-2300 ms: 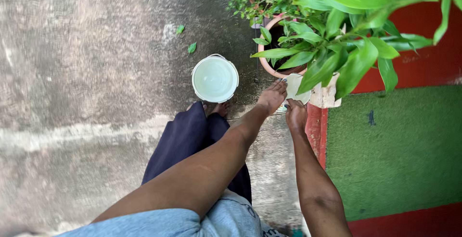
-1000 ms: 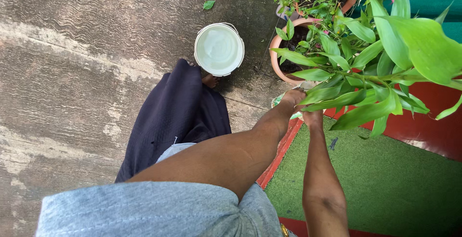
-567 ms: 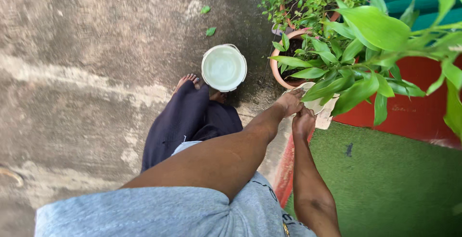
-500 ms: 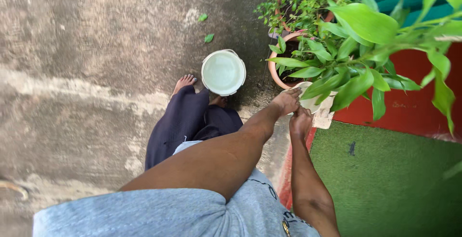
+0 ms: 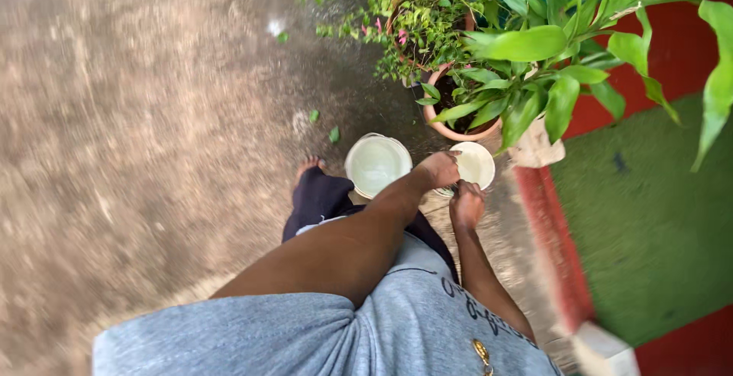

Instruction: The person mixes a substance into a bucket of water by hand and then pours the liquid into a smaller container to water potted plants.

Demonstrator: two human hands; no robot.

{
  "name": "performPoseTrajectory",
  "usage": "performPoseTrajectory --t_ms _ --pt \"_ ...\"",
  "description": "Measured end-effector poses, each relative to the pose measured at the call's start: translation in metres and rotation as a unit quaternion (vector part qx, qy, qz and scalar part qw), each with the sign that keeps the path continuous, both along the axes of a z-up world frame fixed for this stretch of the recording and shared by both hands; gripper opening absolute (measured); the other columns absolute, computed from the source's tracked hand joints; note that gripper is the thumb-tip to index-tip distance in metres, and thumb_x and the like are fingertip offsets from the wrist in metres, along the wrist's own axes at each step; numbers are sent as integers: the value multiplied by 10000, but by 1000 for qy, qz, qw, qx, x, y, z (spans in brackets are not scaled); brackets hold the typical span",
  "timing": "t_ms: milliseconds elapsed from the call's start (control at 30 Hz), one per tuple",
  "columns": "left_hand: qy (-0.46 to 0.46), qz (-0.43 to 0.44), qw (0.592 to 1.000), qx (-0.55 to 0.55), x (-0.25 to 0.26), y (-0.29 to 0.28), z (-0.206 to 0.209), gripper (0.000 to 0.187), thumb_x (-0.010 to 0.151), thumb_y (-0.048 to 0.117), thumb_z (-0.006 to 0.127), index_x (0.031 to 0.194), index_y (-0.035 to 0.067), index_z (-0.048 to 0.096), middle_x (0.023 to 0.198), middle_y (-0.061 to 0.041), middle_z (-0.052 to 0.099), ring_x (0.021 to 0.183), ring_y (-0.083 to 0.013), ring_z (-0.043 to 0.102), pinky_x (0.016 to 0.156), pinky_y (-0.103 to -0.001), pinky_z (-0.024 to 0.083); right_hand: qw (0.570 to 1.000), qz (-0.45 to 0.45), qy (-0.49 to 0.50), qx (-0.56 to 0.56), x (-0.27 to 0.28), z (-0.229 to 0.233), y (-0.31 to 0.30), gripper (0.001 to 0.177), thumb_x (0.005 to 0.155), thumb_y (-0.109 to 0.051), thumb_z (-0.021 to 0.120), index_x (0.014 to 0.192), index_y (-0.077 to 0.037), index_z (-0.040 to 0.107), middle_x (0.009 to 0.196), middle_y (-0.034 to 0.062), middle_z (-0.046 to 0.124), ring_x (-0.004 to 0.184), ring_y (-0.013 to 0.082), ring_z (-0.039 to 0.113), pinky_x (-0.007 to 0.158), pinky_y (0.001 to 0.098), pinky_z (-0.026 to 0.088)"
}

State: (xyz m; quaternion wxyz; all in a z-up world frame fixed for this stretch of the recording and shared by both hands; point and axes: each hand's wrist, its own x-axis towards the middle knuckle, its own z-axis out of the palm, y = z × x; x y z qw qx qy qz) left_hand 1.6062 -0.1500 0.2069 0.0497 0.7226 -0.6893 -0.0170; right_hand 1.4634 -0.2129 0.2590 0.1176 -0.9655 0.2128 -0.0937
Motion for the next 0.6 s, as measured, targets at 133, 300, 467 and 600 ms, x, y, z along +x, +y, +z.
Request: performPoseTrajectory --t_ms 133,300,467,600 --pt "12 -92 994 -54 16 39 -16 146 807 196 665 723 215 783 806 -14 774 833 -187 745 991 -320 491 996 -92 -21 7 5 6 70 57 840 -8 657 871 -34 697 892 134 724 926 323 671 870 458 511" --pt "28 -158 986 -44 27 90 -7 132 792 180 669 759 191 796 830 -25 781 879 -190 745 1017 -337 484 985 -171 -3 26 12 2 139 63 850 -5 662 889 -39 699 914 129 730 947 327 674 868 447 521" --pt "31 -176 982 63 31 127 -2 130 739 258 692 783 194 797 869 -43 780 969 -208 715 1096 -366 412 983 -186 4 11 10 -7 189 127 821 2 673 913 -64 730 897 124 741 889 277 691 952 448 531" --pt "32 -185 972 142 23 147 -20 163 855 195 649 804 230 800 894 -14 786 922 -160 745 1199 -367 363 985 -167 -6 36 2 -12 204 144 801 -10 691 924 -66 738 922 121 749 933 302 690 860 429 537"
